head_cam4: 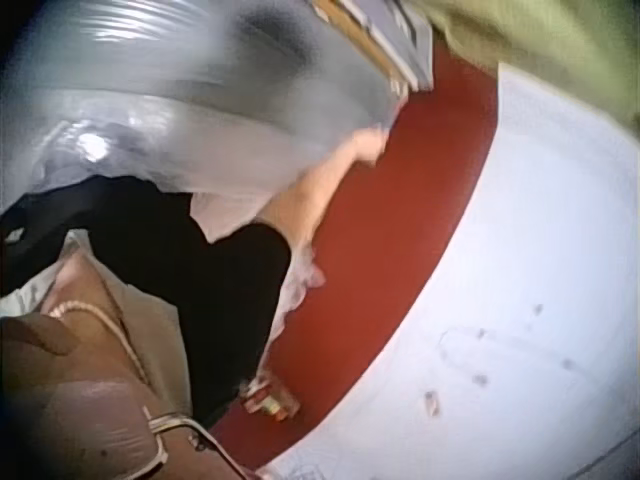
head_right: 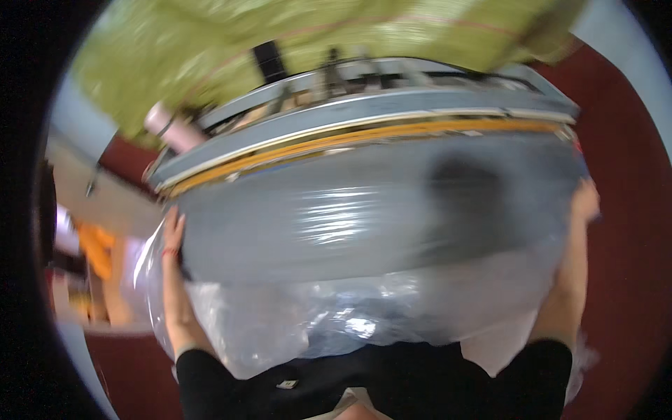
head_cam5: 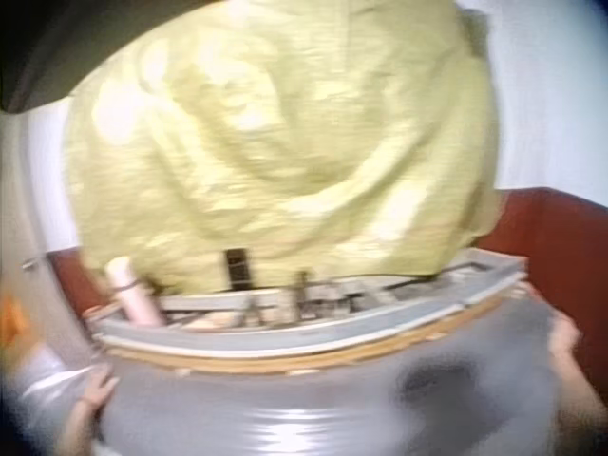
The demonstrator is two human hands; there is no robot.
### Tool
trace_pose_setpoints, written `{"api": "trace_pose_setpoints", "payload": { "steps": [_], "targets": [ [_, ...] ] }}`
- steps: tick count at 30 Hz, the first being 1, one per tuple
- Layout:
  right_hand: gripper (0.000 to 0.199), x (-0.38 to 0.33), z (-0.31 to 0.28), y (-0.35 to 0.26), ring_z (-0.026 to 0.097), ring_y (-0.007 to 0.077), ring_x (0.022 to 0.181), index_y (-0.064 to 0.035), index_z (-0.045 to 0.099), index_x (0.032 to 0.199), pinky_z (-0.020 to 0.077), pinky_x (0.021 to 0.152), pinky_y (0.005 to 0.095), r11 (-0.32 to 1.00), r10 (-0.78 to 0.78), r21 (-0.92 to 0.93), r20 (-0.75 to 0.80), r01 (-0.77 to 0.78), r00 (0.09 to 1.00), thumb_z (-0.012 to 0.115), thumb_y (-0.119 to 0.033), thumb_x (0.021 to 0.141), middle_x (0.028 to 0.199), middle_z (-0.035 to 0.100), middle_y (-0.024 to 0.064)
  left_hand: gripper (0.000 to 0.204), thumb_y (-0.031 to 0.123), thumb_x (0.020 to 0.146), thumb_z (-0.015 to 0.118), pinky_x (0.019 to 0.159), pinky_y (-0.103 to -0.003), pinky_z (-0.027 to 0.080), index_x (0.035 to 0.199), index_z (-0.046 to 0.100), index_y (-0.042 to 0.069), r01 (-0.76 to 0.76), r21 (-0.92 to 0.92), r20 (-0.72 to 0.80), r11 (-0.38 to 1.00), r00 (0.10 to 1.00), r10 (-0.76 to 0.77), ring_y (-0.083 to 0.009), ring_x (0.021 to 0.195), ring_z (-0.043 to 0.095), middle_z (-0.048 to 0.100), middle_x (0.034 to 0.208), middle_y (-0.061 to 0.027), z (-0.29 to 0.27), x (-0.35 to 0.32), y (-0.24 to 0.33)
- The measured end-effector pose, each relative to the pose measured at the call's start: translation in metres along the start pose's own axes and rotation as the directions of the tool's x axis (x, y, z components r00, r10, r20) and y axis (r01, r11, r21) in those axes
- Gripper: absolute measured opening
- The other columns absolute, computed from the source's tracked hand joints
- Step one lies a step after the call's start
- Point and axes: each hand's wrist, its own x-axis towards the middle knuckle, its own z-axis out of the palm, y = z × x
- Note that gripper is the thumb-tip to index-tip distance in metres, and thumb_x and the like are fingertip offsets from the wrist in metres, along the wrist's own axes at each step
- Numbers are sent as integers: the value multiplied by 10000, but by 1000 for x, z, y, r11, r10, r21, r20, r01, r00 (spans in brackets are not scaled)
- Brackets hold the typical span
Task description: The recorder is operating a large heat-sealing machine to package or seal large plastic/foam sheets.
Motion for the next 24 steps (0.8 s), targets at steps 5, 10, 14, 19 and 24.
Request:
{"api": "trace_pose_setpoints", "payload": {
  "steps": [5, 10, 14, 19, 24],
  "targets": [
    [297, 4, 15, -8, 560, 360, 815, -49, 540, 896, 426, 705, 455, 1000, -4, -26, 88, 6, 996, 422, -315, 835, 848, 589, 190, 495, 308, 827, 503, 965, -346, 294, 1232, 394, 46, 124, 245, 216, 961, 960, -179, -290, 1152, 394, 419, 1228, -188, -16, 31, 15],
    [279, 6, 24, -6, 554, 379, 777, -38, 536, 843, 423, 664, 469, 986, -30, 167, 36, 24, 999, 467, -307, 816, 787, 587, 193, 287, 236, 819, 534, 605, -272, 449, 958, 553, -14, -218, -90, 334, 972, 913, 235, -151, 682, 562, 602, 767, -92, -42, 42, 228],
    [270, 11, 21, 26, 557, 372, 771, -42, 536, 826, 426, 658, 461, 993, -10, 117, 21, 7, 1000, 473, -304, 815, 779, 586, 187, 220, 139, 842, 492, 760, -264, 438, 1014, 556, 18, 15, -921, 341, 390, 518, 785, -134, 848, 560, 602, 917, -75, -91, -74, 527],
    [251, 19, 24, 3, 562, 354, 801, -61, 547, 846, 432, 686, 446, 991, 36, 121, 124, -51, 992, 474, -300, 821, 815, 596, 166, 495, 138, 836, 499, 944, -327, 322, 1263, 301, -15, 232, -948, 189, 220, -146, 971, -210, 1191, 338, 355, 1286, -149, -71, -200, 667],
    [277, 24, 8, -1, 539, 315, 932, -83, 563, 958, 421, 776, 405, 976, 118, 136, 317, -168, 941, 461, -307, 830, 948, 584, 149, 689, 207, 786, 578, 953, -312, 306, 1297, 183, -31, -277, -938, 158, 208, 191, 969, -215, 1214, 290, 301, 1307, -180, 52, -279, 714]
  ]
}}
